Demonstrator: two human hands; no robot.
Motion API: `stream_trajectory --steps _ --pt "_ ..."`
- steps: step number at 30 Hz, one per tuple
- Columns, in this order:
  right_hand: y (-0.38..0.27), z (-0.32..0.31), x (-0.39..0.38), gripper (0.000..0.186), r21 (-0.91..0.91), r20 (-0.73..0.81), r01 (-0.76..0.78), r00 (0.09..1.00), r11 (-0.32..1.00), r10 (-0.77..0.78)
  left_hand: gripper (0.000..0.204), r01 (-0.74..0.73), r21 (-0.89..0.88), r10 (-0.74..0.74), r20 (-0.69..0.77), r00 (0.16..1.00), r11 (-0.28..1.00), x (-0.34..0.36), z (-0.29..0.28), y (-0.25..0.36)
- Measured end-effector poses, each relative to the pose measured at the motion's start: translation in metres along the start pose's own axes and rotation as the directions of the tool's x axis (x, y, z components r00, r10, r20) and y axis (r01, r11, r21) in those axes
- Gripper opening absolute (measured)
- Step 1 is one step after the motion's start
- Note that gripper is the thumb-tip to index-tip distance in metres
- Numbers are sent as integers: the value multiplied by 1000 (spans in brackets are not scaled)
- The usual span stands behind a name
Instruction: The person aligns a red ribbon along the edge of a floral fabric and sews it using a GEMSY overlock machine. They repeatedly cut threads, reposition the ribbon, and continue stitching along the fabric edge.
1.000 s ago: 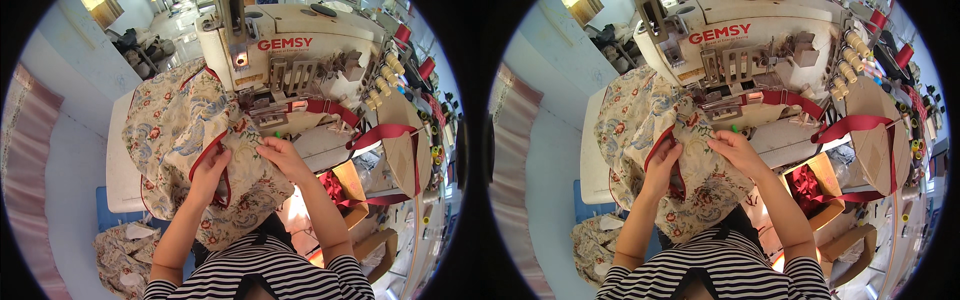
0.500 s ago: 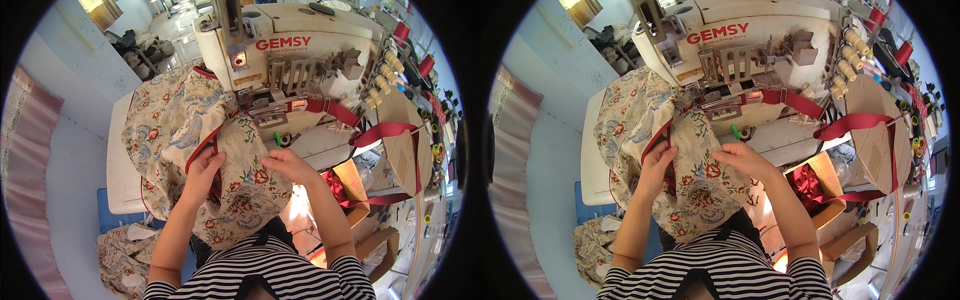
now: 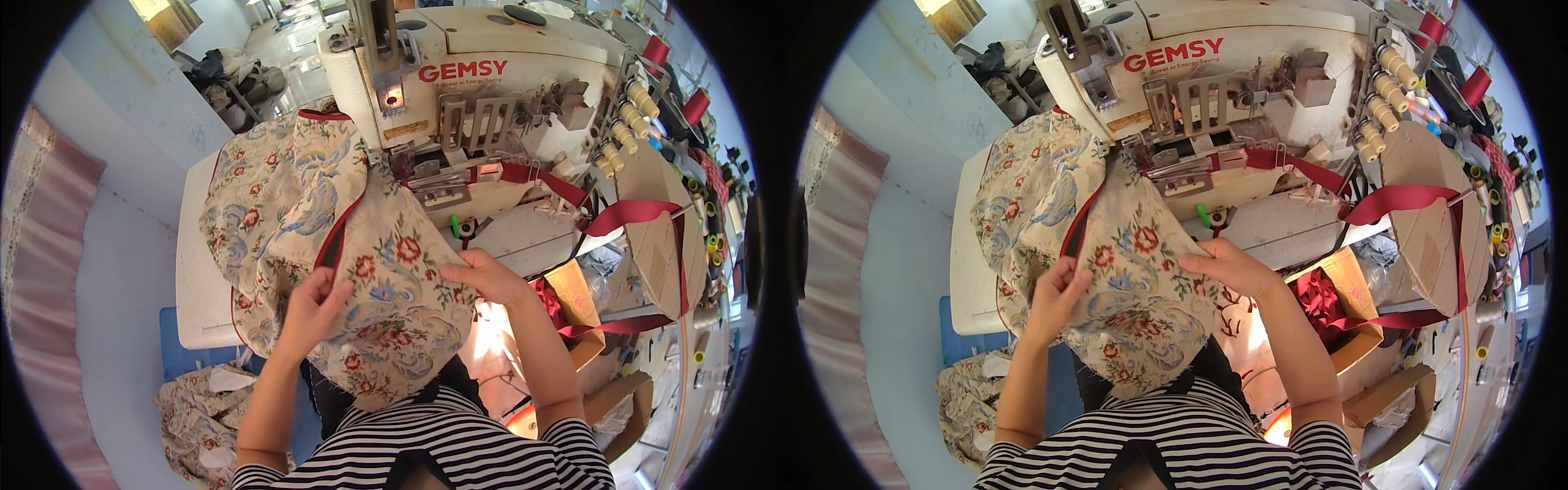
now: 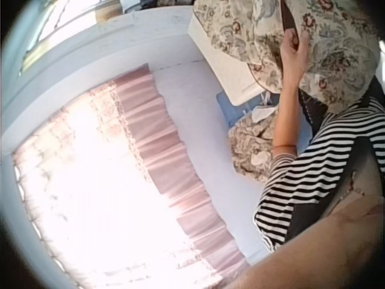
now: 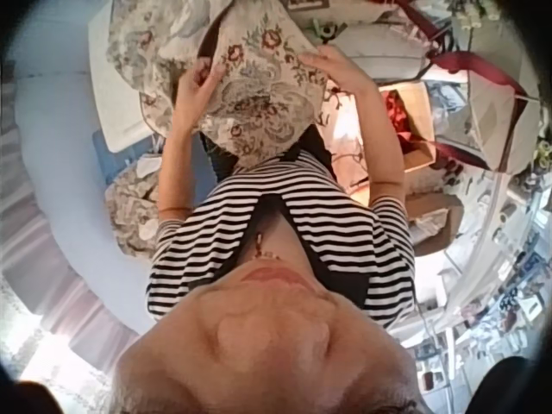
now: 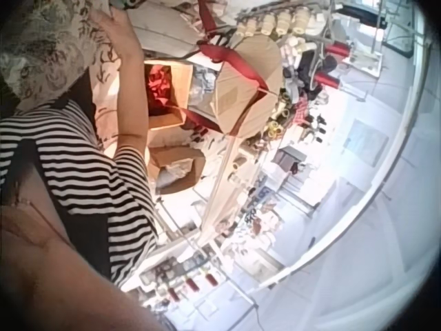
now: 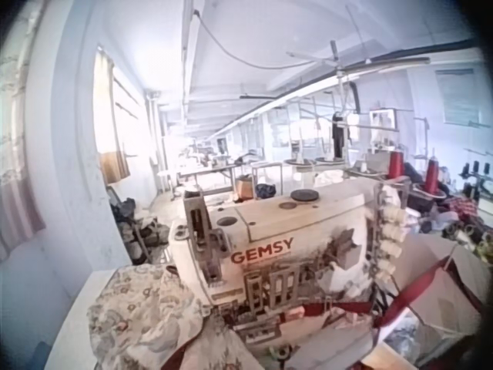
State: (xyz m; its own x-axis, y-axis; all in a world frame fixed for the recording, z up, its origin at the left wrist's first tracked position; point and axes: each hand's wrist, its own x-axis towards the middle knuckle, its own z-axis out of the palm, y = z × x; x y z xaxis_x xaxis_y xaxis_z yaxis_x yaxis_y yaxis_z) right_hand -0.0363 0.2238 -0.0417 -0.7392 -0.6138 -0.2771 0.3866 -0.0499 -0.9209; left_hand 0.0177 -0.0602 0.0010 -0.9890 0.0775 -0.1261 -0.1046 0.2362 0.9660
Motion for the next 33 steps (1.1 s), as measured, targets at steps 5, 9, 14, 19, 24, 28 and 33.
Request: stream_trajectory --steps 5,9,14,19,24,28,33 --pt "6 12 3 33 119 -54 100 994 988 -94 24 -117 339 188 -184 965 934 14 -11 21" --pt "13 22 3 35 187 -79 55 996 981 -41 28 -100 594 274 -211 938 798 23 -14 11" --pt "21 32 1 52 47 -115 33 993 998 -28 28 -474 678 697 -80 712 562 18 12 34" --pt "21 48 4 52 236 -114 134 987 962 -109 30 -646 589 703 177 689 485 36 43 44" --pt "19 51 8 48 265 -102 155 986 952 -132 32 -670 628 713 251 655 395 56 46 43" --pt "23 56 16 48 265 -103 221 974 939 -200 35 -663 662 679 309 666 350 60 45 50" --pt "25 64 23 48 309 -103 228 973 923 -206 37 -682 684 715 340 611 258 66 46 47"
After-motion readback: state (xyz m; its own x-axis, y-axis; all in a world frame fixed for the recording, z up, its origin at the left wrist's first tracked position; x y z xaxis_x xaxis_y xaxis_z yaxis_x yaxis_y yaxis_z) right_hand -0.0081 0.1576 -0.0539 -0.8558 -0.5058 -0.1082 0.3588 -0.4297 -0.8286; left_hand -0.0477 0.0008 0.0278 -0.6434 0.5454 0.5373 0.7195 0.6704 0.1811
